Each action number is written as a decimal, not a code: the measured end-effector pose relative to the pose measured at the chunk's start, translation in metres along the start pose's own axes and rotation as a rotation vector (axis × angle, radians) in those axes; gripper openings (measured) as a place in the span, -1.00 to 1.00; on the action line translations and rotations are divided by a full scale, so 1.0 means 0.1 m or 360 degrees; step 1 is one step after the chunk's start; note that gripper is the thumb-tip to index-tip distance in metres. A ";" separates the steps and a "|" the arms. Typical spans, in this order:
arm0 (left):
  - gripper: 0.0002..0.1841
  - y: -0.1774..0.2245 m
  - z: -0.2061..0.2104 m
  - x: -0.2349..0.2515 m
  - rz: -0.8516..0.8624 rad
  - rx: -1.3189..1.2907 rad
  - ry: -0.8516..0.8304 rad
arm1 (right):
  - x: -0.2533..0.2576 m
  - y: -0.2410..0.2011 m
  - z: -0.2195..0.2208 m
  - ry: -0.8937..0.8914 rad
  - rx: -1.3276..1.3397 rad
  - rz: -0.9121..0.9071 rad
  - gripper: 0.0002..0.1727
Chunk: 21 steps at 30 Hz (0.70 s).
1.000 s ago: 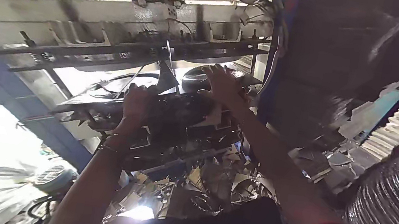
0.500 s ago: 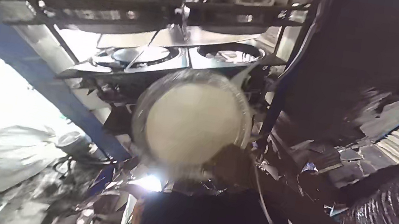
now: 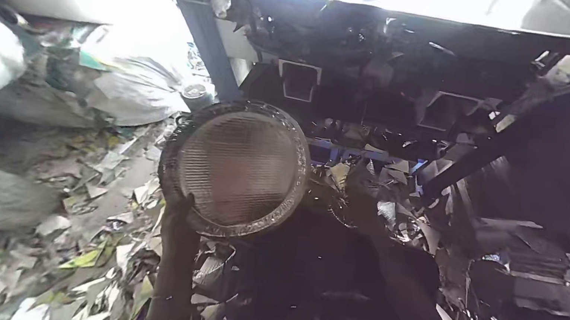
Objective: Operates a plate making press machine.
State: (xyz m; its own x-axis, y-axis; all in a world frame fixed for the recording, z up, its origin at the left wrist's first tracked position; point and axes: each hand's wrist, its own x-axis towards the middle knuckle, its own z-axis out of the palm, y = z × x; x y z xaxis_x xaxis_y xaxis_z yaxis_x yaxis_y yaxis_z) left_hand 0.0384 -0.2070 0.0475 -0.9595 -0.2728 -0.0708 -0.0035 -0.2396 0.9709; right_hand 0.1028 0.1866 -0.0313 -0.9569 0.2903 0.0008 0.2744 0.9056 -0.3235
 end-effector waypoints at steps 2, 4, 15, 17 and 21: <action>-0.68 0.02 -0.14 0.05 0.0020 -0.0088 0.0141 | -0.03 0.25 -0.14 -0.0289 0.0031 0.0269 -0.43; -0.64 0.01 -0.25 0.08 0.0028 -0.0125 0.0216 | -0.02 0.38 -0.27 -0.0487 0.0077 0.0333 -0.42; -0.72 -0.16 0.12 0.00 -0.0154 -0.0315 0.0271 | 0.17 -0.75 -0.45 0.0086 0.0425 -0.0372 0.21; -0.70 -0.13 0.14 -0.03 -0.0161 -0.0273 0.0192 | 0.31 -0.89 -0.36 0.0031 0.0474 -0.0296 0.26; -0.71 -0.11 0.15 -0.07 -0.0258 -0.0218 0.0098 | 0.42 -0.82 -0.13 -0.0170 0.0978 -0.0382 -0.22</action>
State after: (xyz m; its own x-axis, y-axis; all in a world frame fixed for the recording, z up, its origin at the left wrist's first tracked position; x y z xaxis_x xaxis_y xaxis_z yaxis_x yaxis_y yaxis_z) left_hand 0.0405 -0.1887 0.0410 -0.9304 -0.2757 -0.2416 -0.1143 -0.4080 0.9058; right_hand 0.0419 0.1287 0.0072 -0.9975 0.0417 0.0563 -0.0208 0.5909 -0.8065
